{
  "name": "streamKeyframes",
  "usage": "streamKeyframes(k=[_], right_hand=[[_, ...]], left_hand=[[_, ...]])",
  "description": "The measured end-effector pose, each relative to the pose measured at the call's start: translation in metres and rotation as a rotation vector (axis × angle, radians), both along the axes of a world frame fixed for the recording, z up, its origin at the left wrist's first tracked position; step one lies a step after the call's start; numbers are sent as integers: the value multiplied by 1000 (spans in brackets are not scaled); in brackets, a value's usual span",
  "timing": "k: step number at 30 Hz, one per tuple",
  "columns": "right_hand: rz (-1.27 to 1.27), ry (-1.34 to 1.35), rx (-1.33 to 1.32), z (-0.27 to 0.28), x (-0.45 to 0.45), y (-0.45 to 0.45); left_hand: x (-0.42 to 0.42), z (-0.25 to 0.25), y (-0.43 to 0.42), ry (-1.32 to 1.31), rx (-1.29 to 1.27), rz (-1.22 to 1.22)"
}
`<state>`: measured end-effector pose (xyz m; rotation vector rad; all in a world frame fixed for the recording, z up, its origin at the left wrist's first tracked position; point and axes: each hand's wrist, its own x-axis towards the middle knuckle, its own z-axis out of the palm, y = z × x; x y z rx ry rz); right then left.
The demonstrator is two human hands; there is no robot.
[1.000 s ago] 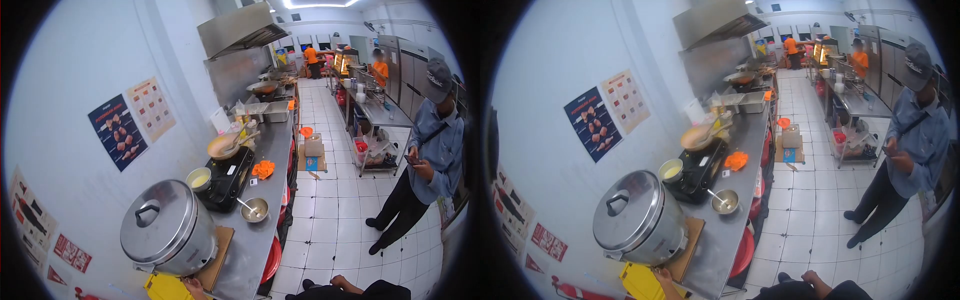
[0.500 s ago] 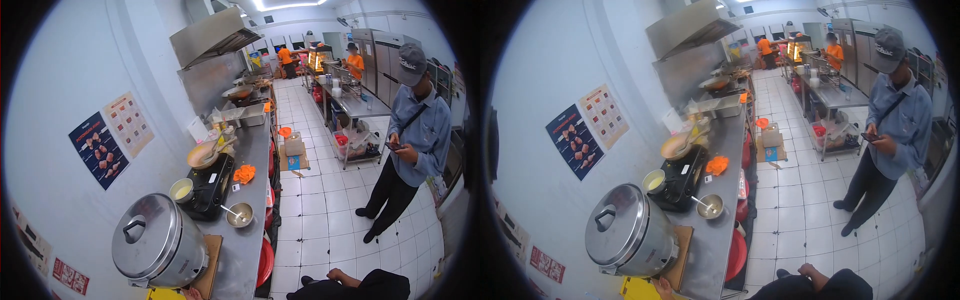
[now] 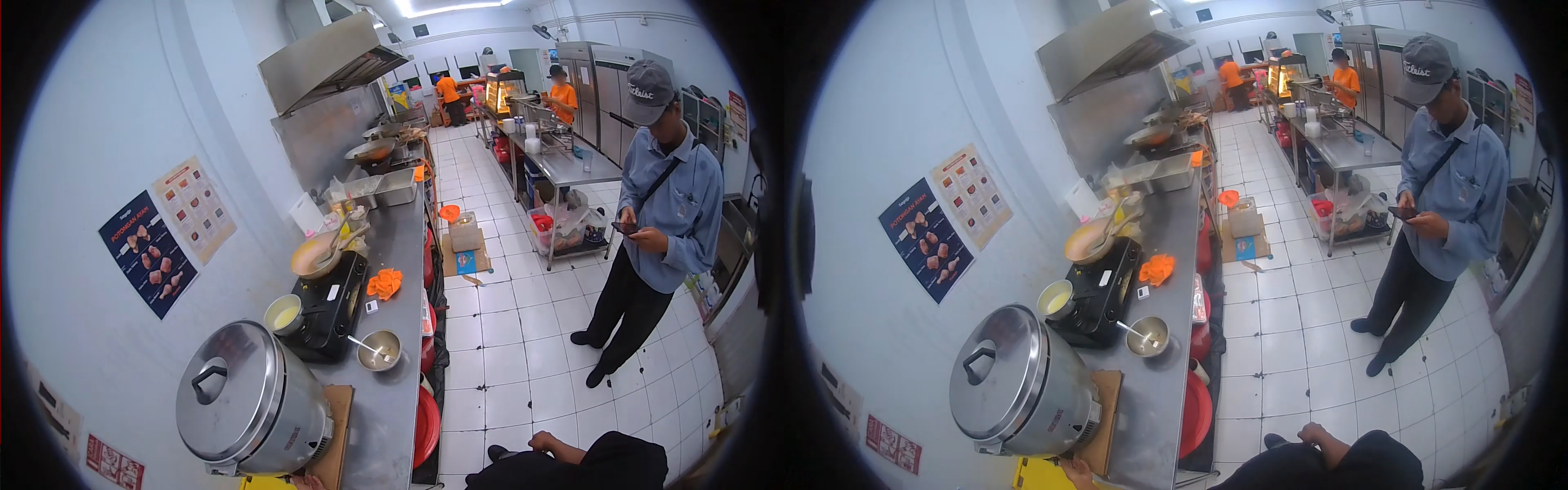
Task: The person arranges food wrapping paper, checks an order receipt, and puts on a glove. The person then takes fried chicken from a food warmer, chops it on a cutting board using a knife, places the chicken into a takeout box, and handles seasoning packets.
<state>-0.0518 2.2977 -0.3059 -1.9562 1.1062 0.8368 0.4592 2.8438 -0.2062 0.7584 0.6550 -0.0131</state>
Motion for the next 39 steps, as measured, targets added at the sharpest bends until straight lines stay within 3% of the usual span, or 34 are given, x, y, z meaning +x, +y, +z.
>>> streamKeyframes(k=[2,5,14,17,22,24,26,29,32,35,39], right_hand=[[120,-29,-47,-4,-3,0],[-48,-13,-36,1,-4,4],[-25,16,-28,-1,-2,2],[-81,18,26,14,1,3],[57,1,26,-14,-9,-2],[23,-4,20,-21,-15,-2],[-93,15,32,-9,-18,3],[39,-23,-90,-30,-26,3],[-26,18,-14,-15,-28,4],[-127,8,16,-4,-28,5],[94,-20,2,-2,-29,2]], left_hand=[[0,0,0,-3,-7,2],[3,0,3,-5,-12,7],[10,2,35,-36,-62,52],[26,3,48,137,103,-55],[15,11,30,117,408,39],[7,9,20,-4,722,97],[2,0,16,-157,1212,193],[-2,-1,15,-446,1753,327],[-2,21,27,-744,1823,114],[-8,30,32,-376,1714,21],[-9,39,34,-443,1871,125]])
